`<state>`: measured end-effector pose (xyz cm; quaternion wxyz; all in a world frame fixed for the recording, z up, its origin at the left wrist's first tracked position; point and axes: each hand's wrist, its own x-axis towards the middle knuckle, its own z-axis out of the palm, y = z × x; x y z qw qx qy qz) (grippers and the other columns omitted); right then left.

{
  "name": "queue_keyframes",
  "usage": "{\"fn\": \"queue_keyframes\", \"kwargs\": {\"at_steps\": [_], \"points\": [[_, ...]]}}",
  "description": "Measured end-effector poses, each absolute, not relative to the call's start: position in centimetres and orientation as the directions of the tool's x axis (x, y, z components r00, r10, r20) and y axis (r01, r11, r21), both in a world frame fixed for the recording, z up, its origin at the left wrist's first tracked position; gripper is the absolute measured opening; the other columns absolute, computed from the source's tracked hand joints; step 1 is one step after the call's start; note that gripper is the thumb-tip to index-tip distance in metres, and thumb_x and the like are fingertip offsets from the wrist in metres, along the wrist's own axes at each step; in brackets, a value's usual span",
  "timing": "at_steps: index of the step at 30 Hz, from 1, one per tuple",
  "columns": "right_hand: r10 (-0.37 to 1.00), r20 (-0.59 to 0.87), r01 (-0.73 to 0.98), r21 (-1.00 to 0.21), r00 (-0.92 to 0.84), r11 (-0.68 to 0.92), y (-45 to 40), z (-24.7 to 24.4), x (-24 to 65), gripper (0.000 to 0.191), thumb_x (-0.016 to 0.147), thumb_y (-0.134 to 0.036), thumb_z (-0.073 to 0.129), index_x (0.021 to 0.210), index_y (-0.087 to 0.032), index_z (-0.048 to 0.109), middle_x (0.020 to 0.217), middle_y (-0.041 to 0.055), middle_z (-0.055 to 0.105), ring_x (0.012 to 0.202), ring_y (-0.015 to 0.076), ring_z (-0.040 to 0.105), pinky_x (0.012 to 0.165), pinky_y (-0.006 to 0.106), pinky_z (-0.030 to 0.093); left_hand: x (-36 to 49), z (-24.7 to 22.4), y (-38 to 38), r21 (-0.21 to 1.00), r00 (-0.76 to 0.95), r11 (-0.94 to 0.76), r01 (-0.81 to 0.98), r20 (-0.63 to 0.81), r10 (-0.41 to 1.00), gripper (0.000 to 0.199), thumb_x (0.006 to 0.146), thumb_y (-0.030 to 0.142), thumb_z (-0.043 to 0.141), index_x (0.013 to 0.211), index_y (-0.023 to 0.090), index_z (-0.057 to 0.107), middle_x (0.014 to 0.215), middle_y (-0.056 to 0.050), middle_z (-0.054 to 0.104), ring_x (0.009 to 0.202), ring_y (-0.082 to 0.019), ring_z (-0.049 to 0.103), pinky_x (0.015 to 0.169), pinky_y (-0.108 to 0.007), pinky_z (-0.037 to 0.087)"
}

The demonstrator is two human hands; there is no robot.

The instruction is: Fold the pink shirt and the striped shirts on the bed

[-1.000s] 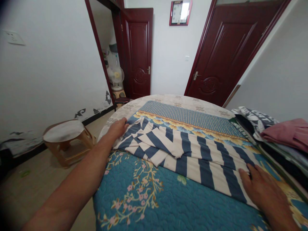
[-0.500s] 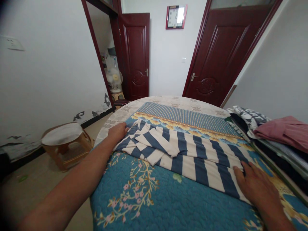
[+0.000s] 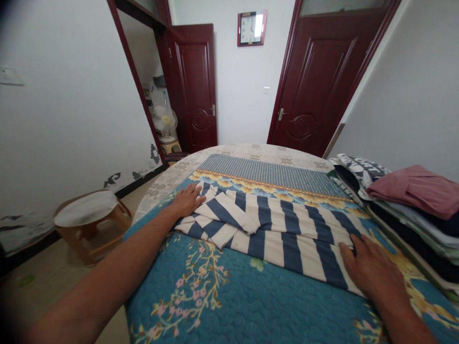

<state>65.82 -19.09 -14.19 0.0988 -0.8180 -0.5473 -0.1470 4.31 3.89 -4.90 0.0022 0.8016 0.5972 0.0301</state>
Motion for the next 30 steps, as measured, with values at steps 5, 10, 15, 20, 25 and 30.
{"fn": "queue_keyframes", "kwargs": {"at_steps": [5, 10, 15, 20, 25, 30], "points": [[0.86, 0.331, 0.915, -0.022, 0.388, -0.404, -19.7, -10.9, 62.2, 0.07, 0.106, -0.053, 0.032, 0.15, -0.008, 0.062, 0.158, 0.0249, 0.055, 0.149, 0.0384, 0.05, 0.126, 0.053, 0.038, 3.7, -5.4, 4.4, -0.033, 0.319, -0.317, 0.948, 0.071, 0.945, 0.067, 0.11, 0.051, 0.031, 0.169, 0.021, 0.04, 0.179, -0.018, 0.027, 0.163, -0.042, 0.027, 0.124, -0.066, 0.032], [0.791, 0.359, 0.868, -0.179, 0.496, -0.463, -19.7, -9.2, 61.1, 0.062, 0.108, -0.045, 0.041, 0.152, -0.006, 0.059, 0.159, 0.0241, 0.055, 0.15, 0.0334, 0.048, 0.127, 0.048, 0.036, 4.5, -3.3, 5.0, -0.031, 0.332, -0.348, 0.937, 0.39, 0.859, 0.066, 0.109, 0.048, 0.037, 0.163, 0.01, 0.043, 0.176, -0.024, 0.03, 0.156, -0.047, 0.036, 0.118, -0.074, 0.035], [0.733, 0.367, 0.82, -0.251, 0.573, -0.515, -20.0, -8.3, 61.3, 0.057, 0.105, -0.036, 0.047, 0.151, -0.003, 0.058, 0.154, 0.0246, 0.059, 0.145, 0.033, 0.053, 0.125, 0.046, 0.036, 10.6, -0.5, 2.6, 0.01, 0.577, -0.677, 0.736, 0.512, 0.636, 0.058, 0.111, 0.044, 0.032, 0.158, 0.012, 0.045, 0.169, -0.017, 0.046, 0.159, -0.031, 0.037, 0.128, -0.054, 0.034], [0.698, 0.329, 0.771, -0.241, 0.636, -0.589, -21.0, -7.1, 62.5, 0.052, 0.103, -0.029, 0.047, 0.147, -0.006, 0.063, 0.137, 0.0225, 0.072, 0.13, 0.0321, 0.065, 0.117, 0.041, 0.043, 17.8, -4.1, -0.5, -0.013, 0.721, -0.763, 0.646, 0.338, 0.605, 0.06, 0.108, 0.046, 0.038, 0.156, 0.014, 0.055, 0.165, -0.018, 0.053, 0.158, -0.038, 0.04, 0.125, -0.057, 0.038], [0.607, 0.254, 0.654, -0.391, 0.753, -0.648, -22.9, -6.1, 64.7, 0.047, 0.104, -0.03, 0.042, 0.13, -0.012, 0.076, 0.128, 0.0156, 0.077, 0.122, 0.028, 0.07, 0.104, 0.032, 0.049, 18.8, -7.5, -1.0, -0.015, 0.724, -0.762, 0.647, 0.328, 0.608, 0.062, 0.109, 0.047, 0.037, 0.158, 0.014, 0.054, 0.165, -0.018, 0.053, 0.155, -0.038, 0.045, 0.124, -0.059, 0.037], [0.603, 0.161, 0.603, -0.441, 0.781, -0.664, -22.6, -4.7, 65.4, 0.046, 0.104, -0.036, 0.043, 0.115, -0.014, 0.082, 0.118, 0.0146, 0.08, 0.111, 0.0267, 0.072, 0.091, 0.029, 0.05, 18.2, -7.7, -0.5, -0.023, 0.734, -0.772, 0.635, 0.33, 0.593, 0.065, 0.109, 0.047, 0.036, 0.159, 0.009, 0.053, 0.165, -0.02, 0.052, 0.154, -0.04, 0.044, 0.125, -0.06, 0.035]]}}
